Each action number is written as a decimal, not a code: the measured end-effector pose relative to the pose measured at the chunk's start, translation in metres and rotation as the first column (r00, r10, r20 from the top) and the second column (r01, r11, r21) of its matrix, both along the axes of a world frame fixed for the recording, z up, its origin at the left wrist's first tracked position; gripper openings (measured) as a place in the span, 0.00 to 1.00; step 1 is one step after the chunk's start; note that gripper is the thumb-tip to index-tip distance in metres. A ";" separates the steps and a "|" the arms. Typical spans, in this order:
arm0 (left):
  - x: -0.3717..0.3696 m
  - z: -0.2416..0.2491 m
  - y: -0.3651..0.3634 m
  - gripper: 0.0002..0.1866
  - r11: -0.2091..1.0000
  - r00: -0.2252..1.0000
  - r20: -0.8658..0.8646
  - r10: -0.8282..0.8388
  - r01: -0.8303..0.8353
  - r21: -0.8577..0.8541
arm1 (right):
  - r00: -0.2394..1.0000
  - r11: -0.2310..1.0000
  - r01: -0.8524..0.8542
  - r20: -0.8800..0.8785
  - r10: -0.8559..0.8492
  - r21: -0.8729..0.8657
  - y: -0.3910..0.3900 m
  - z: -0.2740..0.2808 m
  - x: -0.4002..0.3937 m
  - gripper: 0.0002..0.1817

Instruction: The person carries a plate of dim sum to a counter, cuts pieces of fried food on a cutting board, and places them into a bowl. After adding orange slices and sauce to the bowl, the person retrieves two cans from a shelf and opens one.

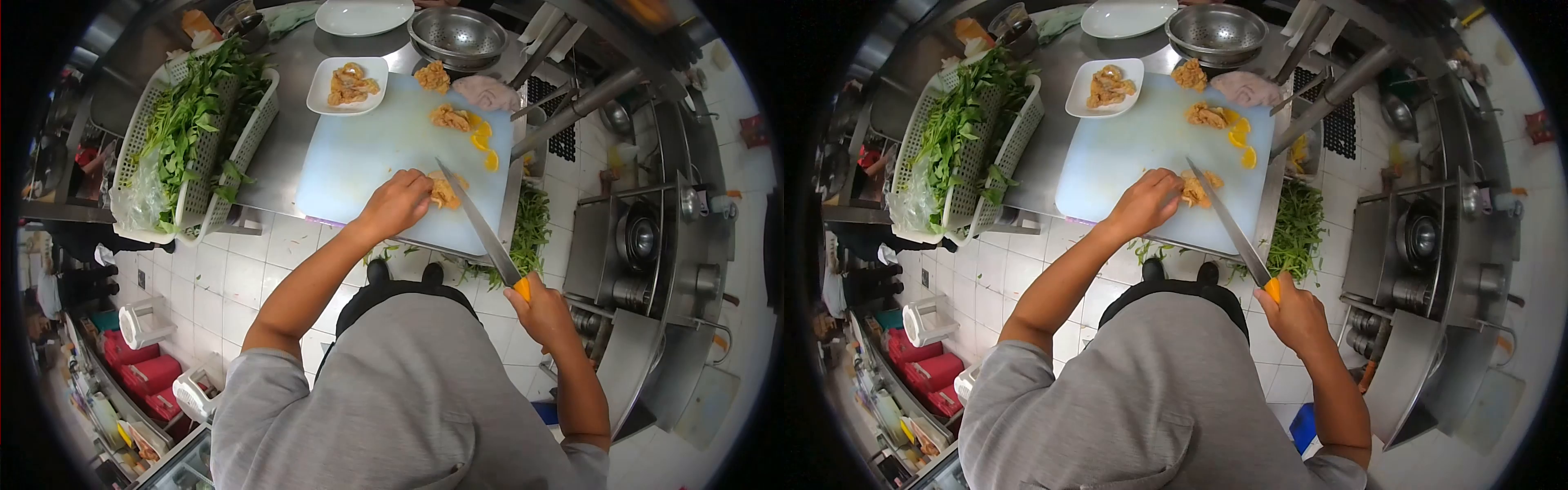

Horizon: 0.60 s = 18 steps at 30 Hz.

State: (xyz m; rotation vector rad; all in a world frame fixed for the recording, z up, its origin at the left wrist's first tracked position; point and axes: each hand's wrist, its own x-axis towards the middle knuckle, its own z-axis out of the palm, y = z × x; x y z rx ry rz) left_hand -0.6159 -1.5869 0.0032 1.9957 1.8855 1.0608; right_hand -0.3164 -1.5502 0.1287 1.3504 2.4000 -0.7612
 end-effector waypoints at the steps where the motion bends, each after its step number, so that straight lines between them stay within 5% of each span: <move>1: 0.001 0.003 0.000 0.15 1.000 1.000 -0.004 -0.003 0.003 0.001 | 1.000 1.000 0.003 -0.004 -0.003 0.001 0.000 -0.001 0.000 0.22; 12: 0.015 0.007 0.012 0.15 0.998 0.995 0.100 0.001 0.006 -0.069 | 0.973 0.991 -0.070 0.213 0.093 -0.113 0.011 0.009 -0.027 0.22; 18: 0.016 0.004 0.009 0.15 0.996 0.992 0.118 0.038 -0.028 -0.081 | 0.995 0.995 -0.097 0.030 0.096 0.018 0.021 -0.077 -0.073 0.22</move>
